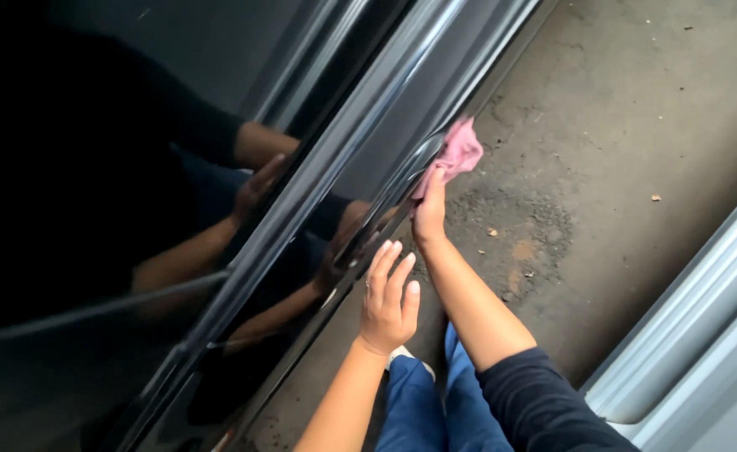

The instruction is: Cleaning the exterior body and windows of a black car using a pink cloth and a bucket of water.

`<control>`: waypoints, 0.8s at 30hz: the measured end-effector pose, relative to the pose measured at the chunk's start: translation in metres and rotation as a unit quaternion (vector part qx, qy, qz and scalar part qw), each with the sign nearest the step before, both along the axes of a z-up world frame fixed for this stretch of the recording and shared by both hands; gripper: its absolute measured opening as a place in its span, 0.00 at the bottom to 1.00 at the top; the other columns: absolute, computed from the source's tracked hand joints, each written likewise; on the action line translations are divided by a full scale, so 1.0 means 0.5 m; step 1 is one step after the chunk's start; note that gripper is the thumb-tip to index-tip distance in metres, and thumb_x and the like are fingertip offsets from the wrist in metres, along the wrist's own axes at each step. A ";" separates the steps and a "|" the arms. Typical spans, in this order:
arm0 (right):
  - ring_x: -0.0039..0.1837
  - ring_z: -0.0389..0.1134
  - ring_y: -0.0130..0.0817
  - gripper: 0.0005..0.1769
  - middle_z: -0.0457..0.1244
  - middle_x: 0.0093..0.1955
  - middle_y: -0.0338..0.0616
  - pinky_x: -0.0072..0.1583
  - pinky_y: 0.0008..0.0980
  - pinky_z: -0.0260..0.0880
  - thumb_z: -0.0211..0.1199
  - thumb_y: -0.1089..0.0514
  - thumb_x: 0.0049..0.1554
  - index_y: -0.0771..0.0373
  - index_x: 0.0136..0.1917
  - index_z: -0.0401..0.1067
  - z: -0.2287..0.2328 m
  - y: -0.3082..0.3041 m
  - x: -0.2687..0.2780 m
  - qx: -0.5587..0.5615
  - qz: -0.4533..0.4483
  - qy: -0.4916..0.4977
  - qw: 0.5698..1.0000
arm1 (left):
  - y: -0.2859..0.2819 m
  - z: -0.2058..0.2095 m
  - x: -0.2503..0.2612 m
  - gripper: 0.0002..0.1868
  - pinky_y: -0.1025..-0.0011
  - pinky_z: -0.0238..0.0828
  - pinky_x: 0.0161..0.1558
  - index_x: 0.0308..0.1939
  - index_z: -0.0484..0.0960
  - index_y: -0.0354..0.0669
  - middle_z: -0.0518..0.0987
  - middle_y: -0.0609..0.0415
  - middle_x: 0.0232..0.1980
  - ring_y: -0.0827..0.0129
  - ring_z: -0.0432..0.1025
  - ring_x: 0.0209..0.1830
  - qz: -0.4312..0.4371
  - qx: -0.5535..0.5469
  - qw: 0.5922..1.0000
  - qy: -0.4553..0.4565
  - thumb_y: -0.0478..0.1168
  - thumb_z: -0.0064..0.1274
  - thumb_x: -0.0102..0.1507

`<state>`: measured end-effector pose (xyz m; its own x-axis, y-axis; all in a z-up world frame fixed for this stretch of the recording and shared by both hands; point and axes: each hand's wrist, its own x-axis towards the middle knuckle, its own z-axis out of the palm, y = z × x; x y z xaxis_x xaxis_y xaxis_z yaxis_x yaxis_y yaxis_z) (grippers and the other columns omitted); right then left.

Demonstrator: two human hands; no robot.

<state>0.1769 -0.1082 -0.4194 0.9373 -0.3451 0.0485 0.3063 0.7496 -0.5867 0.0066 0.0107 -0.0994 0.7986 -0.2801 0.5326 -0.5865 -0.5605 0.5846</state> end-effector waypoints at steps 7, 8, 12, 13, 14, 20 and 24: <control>0.59 0.43 0.48 0.34 0.41 0.57 0.56 0.61 0.45 0.42 0.42 0.45 0.75 0.85 0.68 0.45 0.331 -0.177 0.232 -0.059 -0.043 0.112 0.991 | -0.079 -0.012 0.106 0.20 0.52 0.63 0.75 0.67 0.72 0.36 0.68 0.40 0.72 0.42 0.64 0.75 -0.021 -0.003 1.000 0.000 0.34 0.50 0.70; 0.69 0.50 0.44 0.37 0.48 0.69 0.55 0.72 0.41 0.48 0.43 0.40 0.73 0.79 0.75 0.48 0.344 -0.197 0.259 -0.064 -0.061 0.029 0.996 | -0.086 -0.019 0.120 0.20 0.53 0.63 0.75 0.66 0.73 0.36 0.68 0.39 0.72 0.42 0.64 0.75 -0.021 -0.006 1.000 0.010 0.34 0.50 0.70; 0.75 0.60 0.47 0.48 0.57 0.76 0.56 0.75 0.41 0.58 0.42 0.29 0.65 0.71 0.79 0.49 0.299 -0.211 0.275 0.025 -0.046 0.171 0.984 | -0.115 -0.052 0.147 0.20 0.53 0.64 0.74 0.66 0.73 0.36 0.69 0.39 0.72 0.42 0.64 0.75 -0.023 -0.004 0.999 0.043 0.34 0.49 0.70; 0.75 0.60 0.47 0.48 0.57 0.76 0.56 0.75 0.41 0.58 0.42 0.29 0.65 0.71 0.79 0.49 0.245 -0.193 0.252 0.028 -0.047 0.171 0.984 | -0.123 -0.059 0.145 0.20 0.53 0.64 0.74 0.66 0.73 0.36 0.69 0.39 0.72 0.42 0.64 0.75 -0.024 -0.002 0.999 0.043 0.34 0.49 0.70; 0.75 0.59 0.45 0.50 0.56 0.77 0.56 0.75 0.38 0.56 0.41 0.27 0.65 0.73 0.79 0.50 0.191 -0.174 0.233 -0.013 -0.043 0.208 0.977 | -0.130 -0.065 0.150 0.19 0.53 0.64 0.74 0.66 0.74 0.36 0.69 0.39 0.72 0.42 0.64 0.75 -0.024 0.000 0.998 0.052 0.34 0.49 0.70; 0.85 0.45 0.44 0.42 0.47 0.84 0.55 0.82 0.37 0.43 0.42 0.38 0.71 0.73 0.83 0.46 0.291 -0.153 0.132 -0.299 -0.069 0.051 0.950 | -0.165 -0.099 0.182 0.19 0.53 0.63 0.73 0.65 0.74 0.35 0.70 0.38 0.71 0.42 0.65 0.74 -0.017 -0.010 0.997 0.071 0.34 0.48 0.70; 0.90 0.28 0.31 0.40 0.30 0.89 0.36 0.85 0.32 0.23 0.46 0.48 0.75 0.61 0.89 0.31 0.514 -0.257 0.267 -0.350 -0.161 -0.151 0.910 | -0.196 -0.095 0.223 0.18 0.52 0.63 0.74 0.65 0.75 0.35 0.69 0.38 0.71 0.42 0.65 0.74 -0.024 -0.012 0.998 0.060 0.34 0.48 0.70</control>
<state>0.3104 -0.2367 -0.1627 0.7000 -0.3857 0.6010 0.6709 0.0668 -0.7385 0.1180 -0.0873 -0.1469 0.8431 -0.3073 0.4414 -0.5373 -0.5182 0.6654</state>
